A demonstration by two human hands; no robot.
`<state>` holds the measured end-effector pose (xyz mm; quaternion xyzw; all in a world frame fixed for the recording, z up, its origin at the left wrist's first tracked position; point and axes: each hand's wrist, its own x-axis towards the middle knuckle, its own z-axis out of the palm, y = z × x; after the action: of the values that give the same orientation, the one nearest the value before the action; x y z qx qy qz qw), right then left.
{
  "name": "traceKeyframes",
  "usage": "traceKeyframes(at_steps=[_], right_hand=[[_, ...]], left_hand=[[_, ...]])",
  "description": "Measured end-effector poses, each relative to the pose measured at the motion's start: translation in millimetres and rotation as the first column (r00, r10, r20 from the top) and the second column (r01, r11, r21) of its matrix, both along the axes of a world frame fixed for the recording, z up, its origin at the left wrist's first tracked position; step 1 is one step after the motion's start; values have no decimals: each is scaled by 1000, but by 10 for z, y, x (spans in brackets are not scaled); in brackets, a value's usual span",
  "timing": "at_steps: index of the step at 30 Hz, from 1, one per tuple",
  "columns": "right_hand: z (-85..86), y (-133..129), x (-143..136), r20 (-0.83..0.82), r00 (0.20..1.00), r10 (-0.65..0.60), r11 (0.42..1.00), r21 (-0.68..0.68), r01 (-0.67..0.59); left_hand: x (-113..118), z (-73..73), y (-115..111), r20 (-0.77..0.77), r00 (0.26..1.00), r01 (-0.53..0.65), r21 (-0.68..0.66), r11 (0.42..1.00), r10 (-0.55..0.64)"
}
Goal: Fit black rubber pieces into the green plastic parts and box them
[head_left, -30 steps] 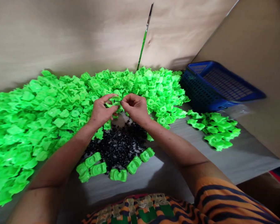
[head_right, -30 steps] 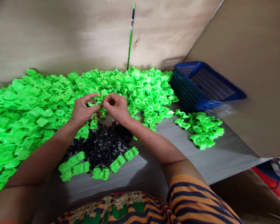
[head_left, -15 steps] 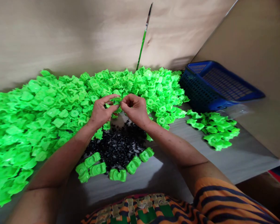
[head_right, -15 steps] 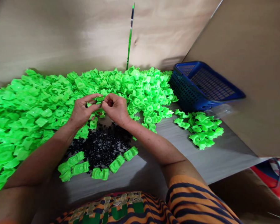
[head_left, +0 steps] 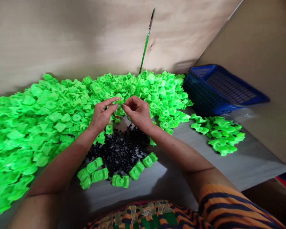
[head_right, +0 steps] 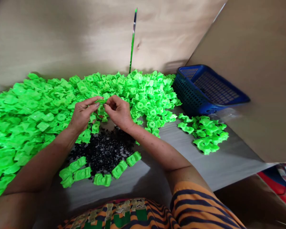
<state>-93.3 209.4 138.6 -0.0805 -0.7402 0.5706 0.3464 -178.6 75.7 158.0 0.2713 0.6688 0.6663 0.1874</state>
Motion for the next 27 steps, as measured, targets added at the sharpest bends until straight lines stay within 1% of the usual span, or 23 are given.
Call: traceKeyframes(at_steps=[5, 10, 13, 19, 22, 27], right_hand=[[-50, 18, -22, -26, 999, 41, 996, -75, -42], [-39, 45, -32, -62, 988, 139, 977, -155, -147], [-45, 63, -44, -67, 984, 166, 969, -176, -176], [-69, 68, -52, -75, 984, 162, 970, -173, -173], [-75, 54, -49, -91, 985, 147, 972, -171, -161], [-101, 30, -61, -64, 991, 118, 962, -241, -130]], left_hand=[[-5, 18, -19, -44, 999, -22, -18, 1000, 21], [-9, 28, -36, -93, 995, -30, -14, 999, 29], [-9, 28, -33, -104, 994, -27, 1, 1000, 27], [-15, 10, -9, -138, 990, -33, 59, 998, 41], [-4, 24, -15, -147, 989, -12, 38, 999, 17], [10, 32, -27, -151, 988, -15, 9, 1000, 17]])
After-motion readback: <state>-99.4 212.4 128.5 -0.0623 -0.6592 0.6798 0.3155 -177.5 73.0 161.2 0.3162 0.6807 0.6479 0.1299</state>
